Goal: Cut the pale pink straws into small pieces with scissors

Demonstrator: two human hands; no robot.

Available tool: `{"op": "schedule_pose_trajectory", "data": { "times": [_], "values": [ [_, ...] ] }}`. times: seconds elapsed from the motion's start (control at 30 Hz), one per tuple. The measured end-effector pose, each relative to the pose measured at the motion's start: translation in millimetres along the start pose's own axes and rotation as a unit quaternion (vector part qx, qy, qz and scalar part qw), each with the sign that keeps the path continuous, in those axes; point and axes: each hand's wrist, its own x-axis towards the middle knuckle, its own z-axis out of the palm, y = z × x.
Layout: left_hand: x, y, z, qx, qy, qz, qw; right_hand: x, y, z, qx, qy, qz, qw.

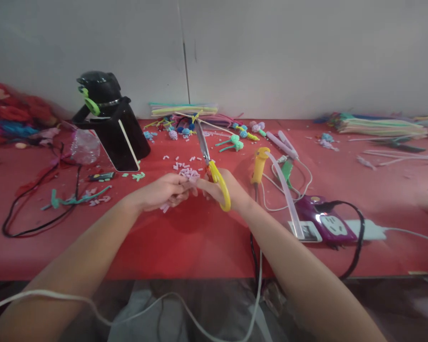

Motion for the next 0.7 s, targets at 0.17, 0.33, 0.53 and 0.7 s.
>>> {"op": "schedule_pose_trajectory", "data": {
  "times": [0.17, 0.33, 0.53, 0.7],
  "values": [
    [-0.6, -4.2, 3.9, 0.035, -0.045, 0.013, 0.998, -1.8, -2.5, 10.1, 0.097, -0.024, -0.028, 0.995],
    [-5.1, -1.2, 0.7, 0.049, -0.062, -0.022, 0.997, -3.6, -1.4, 9.5, 0.125, -0.07, -0.051, 0.988],
    [-6.6, -0.4, -1.4, 0.053, -0.101, -0.038, 0.993, -3.3, 3.7, 9.3, 0.118, -0.101, -0.064, 0.986],
    [-7.1, 0.0, -4.2, 0.064, -0.112, -0.038, 0.991, -1.5, 5.5, 10.5, 0.108, -0.093, -0.071, 0.987]
  ]
}}
